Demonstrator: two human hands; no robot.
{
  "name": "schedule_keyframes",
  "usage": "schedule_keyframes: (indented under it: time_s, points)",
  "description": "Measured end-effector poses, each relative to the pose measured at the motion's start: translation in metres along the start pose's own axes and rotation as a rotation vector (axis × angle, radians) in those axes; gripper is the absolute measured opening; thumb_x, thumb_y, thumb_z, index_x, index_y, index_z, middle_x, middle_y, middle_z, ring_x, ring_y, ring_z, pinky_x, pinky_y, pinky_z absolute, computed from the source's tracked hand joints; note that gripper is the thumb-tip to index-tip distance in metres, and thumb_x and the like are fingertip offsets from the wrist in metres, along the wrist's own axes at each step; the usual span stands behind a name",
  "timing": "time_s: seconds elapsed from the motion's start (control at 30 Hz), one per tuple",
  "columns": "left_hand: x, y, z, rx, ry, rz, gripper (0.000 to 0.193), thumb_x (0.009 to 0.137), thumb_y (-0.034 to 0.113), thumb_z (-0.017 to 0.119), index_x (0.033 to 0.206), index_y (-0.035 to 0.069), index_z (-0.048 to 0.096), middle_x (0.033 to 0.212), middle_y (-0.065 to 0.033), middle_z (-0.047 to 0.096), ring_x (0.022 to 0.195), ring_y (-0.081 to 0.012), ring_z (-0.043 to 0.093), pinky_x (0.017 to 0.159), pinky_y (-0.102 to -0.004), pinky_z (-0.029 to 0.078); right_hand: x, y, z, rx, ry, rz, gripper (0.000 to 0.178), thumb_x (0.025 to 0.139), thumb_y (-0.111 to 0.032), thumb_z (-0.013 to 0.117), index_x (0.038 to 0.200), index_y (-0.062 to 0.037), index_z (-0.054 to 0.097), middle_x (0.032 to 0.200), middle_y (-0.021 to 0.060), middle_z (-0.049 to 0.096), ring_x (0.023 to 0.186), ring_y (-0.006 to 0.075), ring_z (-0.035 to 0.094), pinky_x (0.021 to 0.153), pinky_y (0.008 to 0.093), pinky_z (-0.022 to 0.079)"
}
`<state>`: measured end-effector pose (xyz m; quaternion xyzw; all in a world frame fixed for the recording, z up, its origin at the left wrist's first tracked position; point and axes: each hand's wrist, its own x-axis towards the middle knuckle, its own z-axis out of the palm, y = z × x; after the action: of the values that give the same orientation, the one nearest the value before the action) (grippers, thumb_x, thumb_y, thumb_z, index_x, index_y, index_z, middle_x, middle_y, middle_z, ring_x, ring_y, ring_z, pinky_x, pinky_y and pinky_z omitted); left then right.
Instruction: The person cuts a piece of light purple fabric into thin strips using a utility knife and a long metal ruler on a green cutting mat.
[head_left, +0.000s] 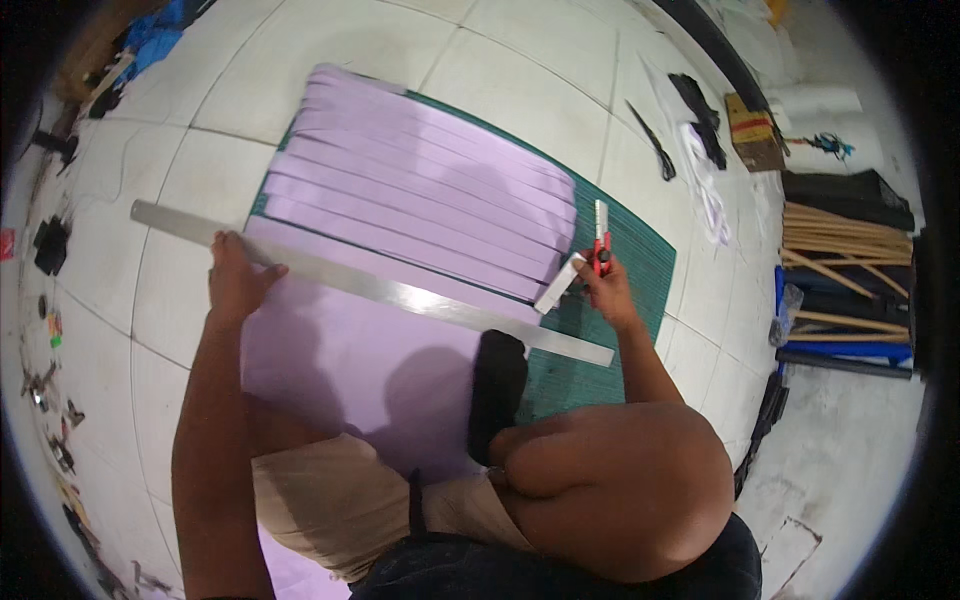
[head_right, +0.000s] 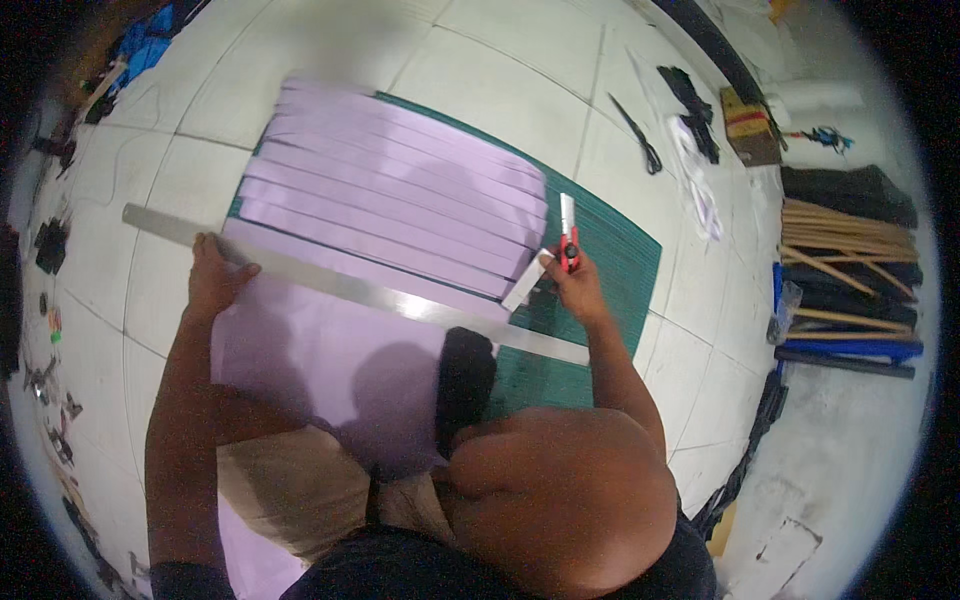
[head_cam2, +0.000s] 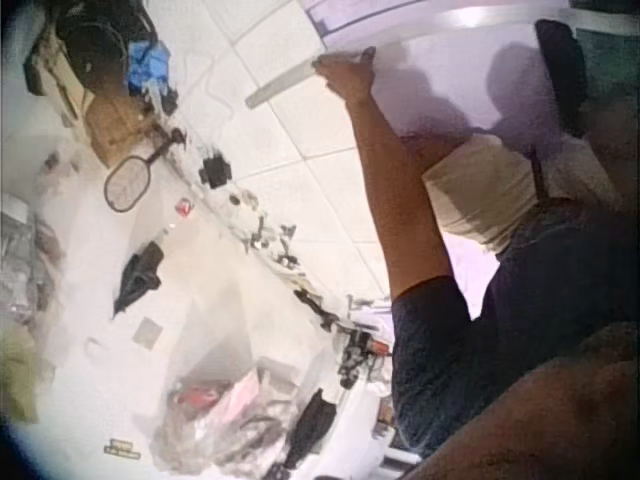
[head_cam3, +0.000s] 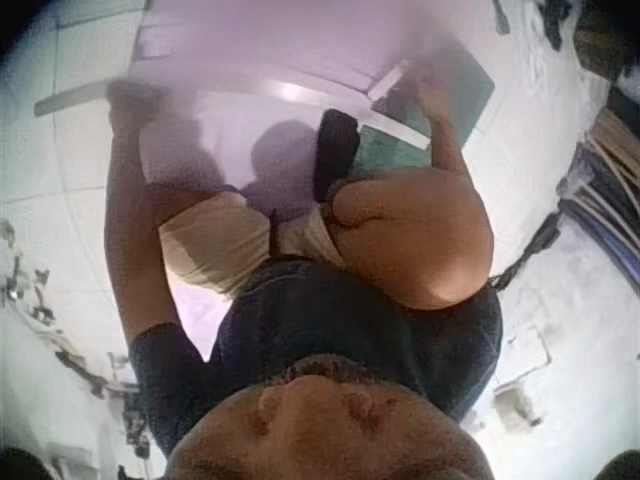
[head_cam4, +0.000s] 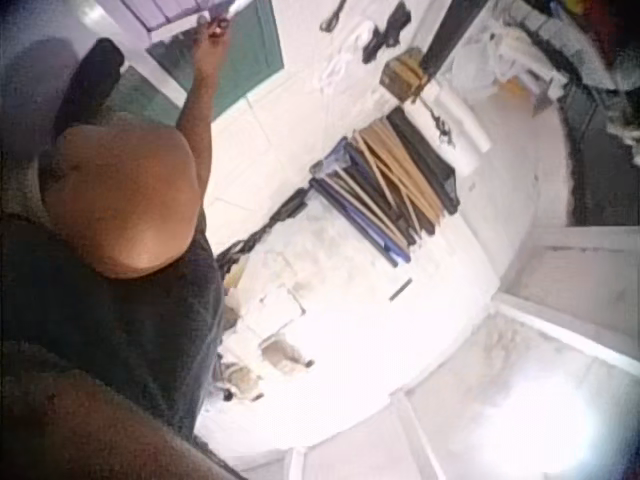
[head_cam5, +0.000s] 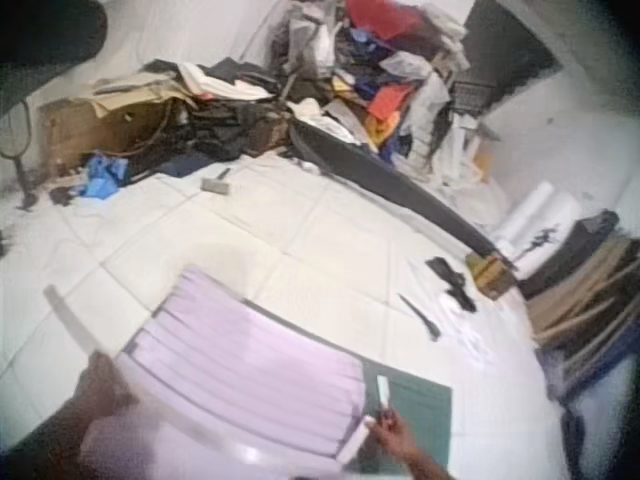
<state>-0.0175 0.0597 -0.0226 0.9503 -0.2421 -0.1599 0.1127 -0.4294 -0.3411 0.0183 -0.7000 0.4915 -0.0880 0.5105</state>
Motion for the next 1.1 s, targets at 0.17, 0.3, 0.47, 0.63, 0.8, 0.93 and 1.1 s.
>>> schedule_keyframes:
  time_s: [0.17,0.3,0.47,0.63,0.8,0.93,1.1]
  points:
    - [0.007,0.000,-0.003,0.034,-0.030,-0.003,0.103,0.073,0.040,0.086,0.142,-0.011,0.029,0.152,-0.0321,0.026,0.138,-0.0443,0.036,0.110,-0.0471,0.039,-0.008,0.017,-0.009,0.050,-0.100,0.036,0.035,0.089,-0.028,0.076,0.112,-0.0039,0.062,0.090,0.0012,0.065,0.079,0.0110,0.061,0.068,0.0277,0.050]
    - [0.018,-0.013,0.006,-0.007,-0.097,0.010,0.109,0.072,0.041,0.086,0.143,-0.013,0.023,0.150,-0.0326,0.026,0.140,-0.0456,0.031,0.113,-0.0463,0.037,-0.003,0.031,0.008,0.039,-0.114,-0.034,0.038,0.089,-0.027,0.076,0.115,-0.0021,0.062,0.095,0.0020,0.065,0.086,0.0120,0.060,0.079,0.0294,0.051]
    - [0.021,-0.020,-0.002,0.036,-0.137,0.008,0.109,0.072,0.042,0.085,0.143,-0.013,0.023,0.148,-0.0321,0.028,0.138,-0.0458,0.033,0.112,-0.0467,0.037,-0.011,0.022,0.021,0.044,-0.093,-0.029,0.042,0.089,-0.028,0.076,0.119,-0.0023,0.062,0.096,0.0035,0.066,0.088,0.0131,0.060,0.081,0.0304,0.051]
    - [0.022,-0.012,-0.001,0.043,-0.162,0.039,0.109,0.072,0.044,0.085,0.143,-0.014,0.025,0.148,-0.0309,0.030,0.137,-0.0443,0.035,0.112,-0.0468,0.037,-0.002,0.030,0.019,-0.004,-0.100,-0.149,0.042,0.089,-0.032,0.075,0.119,-0.0049,0.064,0.102,0.0094,0.068,0.090,0.0185,0.062,0.084,0.0337,0.051]
    - [0.022,-0.014,0.002,0.061,-0.156,0.048,0.110,0.072,0.045,0.085,0.143,-0.014,0.025,0.148,-0.0312,0.030,0.137,-0.0442,0.034,0.112,-0.0464,0.036,0.000,0.038,0.020,-0.060,-0.089,-0.186,0.040,0.088,-0.030,0.076,0.119,-0.0063,0.065,0.099,0.0081,0.068,0.089,0.0161,0.061,0.083,0.0331,0.050]
    - [0.025,-0.019,0.002,0.019,-0.178,0.076,0.110,0.073,0.046,0.084,0.144,-0.015,0.025,0.150,-0.0324,0.027,0.140,-0.0448,0.031,0.114,-0.0466,0.033,0.003,0.044,0.024,0.021,-0.085,-0.199,0.038,0.088,-0.028,0.077,0.117,-0.0059,0.066,0.096,0.0064,0.067,0.088,0.0141,0.060,0.083,0.0314,0.050]
    - [0.020,-0.021,0.005,0.005,-0.135,0.052,0.111,0.074,0.047,0.083,0.144,-0.015,0.024,0.151,-0.0334,0.024,0.141,-0.0455,0.028,0.116,-0.0467,0.031,0.002,0.040,0.020,-0.004,-0.112,-0.161,0.038,0.088,-0.029,0.077,0.116,-0.0059,0.067,0.093,0.0050,0.067,0.087,0.0139,0.059,0.083,0.0312,0.050]
